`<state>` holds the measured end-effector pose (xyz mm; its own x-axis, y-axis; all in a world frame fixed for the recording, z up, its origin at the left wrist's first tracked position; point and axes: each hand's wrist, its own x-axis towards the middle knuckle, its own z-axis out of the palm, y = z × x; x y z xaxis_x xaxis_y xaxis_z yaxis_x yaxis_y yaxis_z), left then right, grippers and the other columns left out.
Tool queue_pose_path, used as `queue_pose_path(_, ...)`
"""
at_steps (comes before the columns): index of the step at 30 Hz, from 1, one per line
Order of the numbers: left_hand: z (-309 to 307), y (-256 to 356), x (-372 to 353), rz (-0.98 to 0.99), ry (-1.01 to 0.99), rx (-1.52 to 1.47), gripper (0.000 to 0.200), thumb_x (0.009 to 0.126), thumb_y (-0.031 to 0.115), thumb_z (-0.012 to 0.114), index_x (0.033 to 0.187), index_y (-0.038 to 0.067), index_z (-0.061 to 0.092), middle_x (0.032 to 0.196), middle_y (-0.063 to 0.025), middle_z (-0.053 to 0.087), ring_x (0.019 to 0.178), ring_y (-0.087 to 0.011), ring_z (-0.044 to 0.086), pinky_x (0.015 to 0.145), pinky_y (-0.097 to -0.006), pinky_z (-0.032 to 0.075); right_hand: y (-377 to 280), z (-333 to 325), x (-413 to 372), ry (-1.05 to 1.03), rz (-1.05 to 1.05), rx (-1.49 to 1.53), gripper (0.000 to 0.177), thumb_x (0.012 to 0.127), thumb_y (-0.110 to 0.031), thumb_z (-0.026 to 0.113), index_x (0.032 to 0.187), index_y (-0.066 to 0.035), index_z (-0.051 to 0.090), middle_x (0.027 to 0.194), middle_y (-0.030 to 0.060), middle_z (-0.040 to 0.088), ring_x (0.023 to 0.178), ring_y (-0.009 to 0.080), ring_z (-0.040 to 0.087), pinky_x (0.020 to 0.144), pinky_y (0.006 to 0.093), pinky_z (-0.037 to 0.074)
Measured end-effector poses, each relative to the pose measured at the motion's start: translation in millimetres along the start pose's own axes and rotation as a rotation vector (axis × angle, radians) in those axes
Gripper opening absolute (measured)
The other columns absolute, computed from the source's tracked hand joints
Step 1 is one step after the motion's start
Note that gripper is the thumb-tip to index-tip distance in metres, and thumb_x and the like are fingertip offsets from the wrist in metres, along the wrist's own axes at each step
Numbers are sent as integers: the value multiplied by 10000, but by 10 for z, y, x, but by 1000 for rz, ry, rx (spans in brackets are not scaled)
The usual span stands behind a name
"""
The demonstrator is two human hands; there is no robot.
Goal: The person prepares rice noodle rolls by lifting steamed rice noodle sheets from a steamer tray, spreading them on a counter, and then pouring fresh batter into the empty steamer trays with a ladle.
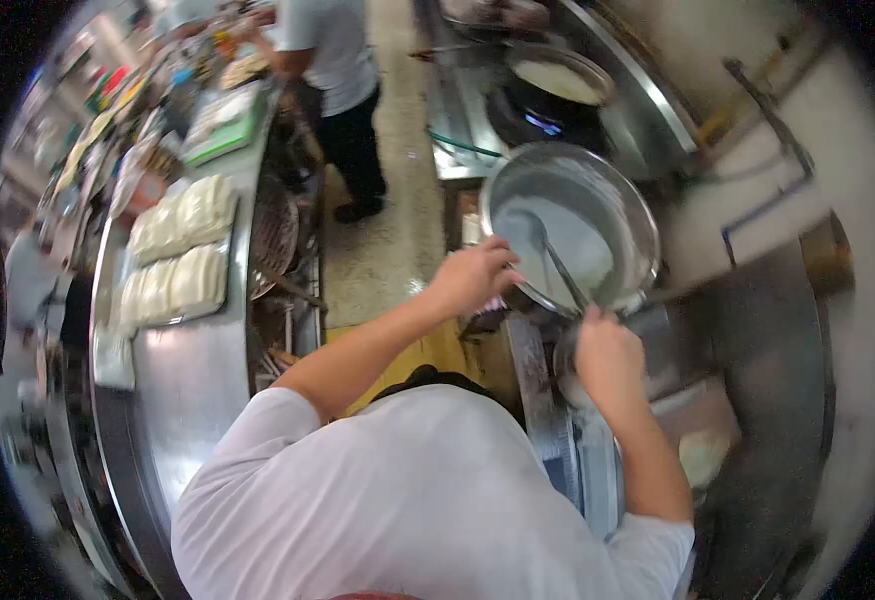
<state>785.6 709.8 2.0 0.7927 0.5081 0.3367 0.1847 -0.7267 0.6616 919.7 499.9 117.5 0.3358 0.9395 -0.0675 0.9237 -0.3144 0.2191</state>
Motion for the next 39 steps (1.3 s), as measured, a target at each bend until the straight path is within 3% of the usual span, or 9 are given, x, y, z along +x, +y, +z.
queue_pose_path(6, 9, 8, 14, 12, -9, -49, 325, 900, 349, 706, 1085, 82, 707, 1173, -90, 632, 952, -338, 673, 807, -436, 547, 256, 240, 85, -8, 161, -102, 204, 853, -59, 595, 1025, 50, 618, 869, 222, 693, 742, 328, 735, 644, 399, 605)
queue_pose_path(9, 12, 7, 19, 7, 27, -55, 305, 905, 338, 700, 1056, 73, 707, 1129, -86, 636, 902, -337, 678, 755, -439, 556, 438, -81, 139, -133, 100, -76, 160, 851, -59, 601, 960, 38, 664, 882, 247, 703, 781, 356, 729, 699, 435, 598)
queue_pose_path(11, -5, -2, 21, -28, -25, -56, 336, 896, 352, 713, 1105, 89, 705, 1183, -86, 628, 949, -335, 677, 818, -432, 548, 452, -505, 193, -371, 91, 13, 144, 875, -87, 606, 901, 20, 699, 906, 257, 705, 849, 402, 709, 769, 476, 573)
queue_pose_path(14, 10, -56, 12, 3, -3, -81, 326, 898, 347, 707, 1100, 91, 706, 1177, -88, 628, 959, -333, 668, 825, -440, 541, 505, -725, 268, -421, 83, 160, 202, 880, -150, 637, 848, 38, 701, 882, 283, 680, 867, 458, 665, 796, 531, 528)
queue_pose_path(17, 23, -86, -14, 29, 12, -87, 347, 915, 380, 674, 1095, 85, 704, 1144, -91, 624, 1021, -333, 636, 882, -480, 495, 323, -653, 253, -355, 32, 180, 199, 913, -161, 616, 928, 21, 697, 912, 275, 684, 897, 452, 665, 801, 527, 535)
queue_pose_path(21, -9, -81, -20, 42, 33, -142, 334, 910, 356, 692, 1067, 62, 706, 1118, -110, 621, 950, -345, 662, 797, -445, 534, -98, -279, 215, -279, 155, -6, 234, 951, -172, 576, 1070, 17, 646, 928, 255, 700, 895, 425, 692, 799, 509, 550)
queue_pose_path(25, -26, -57, -15, 20, -2, -112, 338, 916, 355, 685, 1066, 54, 705, 1113, -113, 621, 949, -344, 663, 794, -449, 531, 132, 127, 249, -218, 222, -36, 247, 949, -158, 567, 1101, 27, 627, 915, 250, 703, 896, 415, 698, 807, 507, 552)
queue_pose_path(35, -3, -71, -21, 14, -3, -115, 334, 917, 351, 680, 1076, 58, 697, 1117, -107, 599, 951, -344, 662, 802, -455, 529, 234, -834, 186, -348, 54, 46, 188, 911, -158, 639, 978, 11, 687, 890, 228, 703, 873, 452, 674, 796, 532, 528)
queue_pose_path(39, -16, -64, -29, 27, 10, -124, 333, 918, 352, 678, 1067, 54, 695, 1115, -109, 596, 941, -347, 664, 791, -461, 533, 13, -600, 182, -302, 28, 111, 221, 905, -159, 644, 1029, 18, 686, 883, 241, 688, 882, 459, 662, 809, 522, 528)
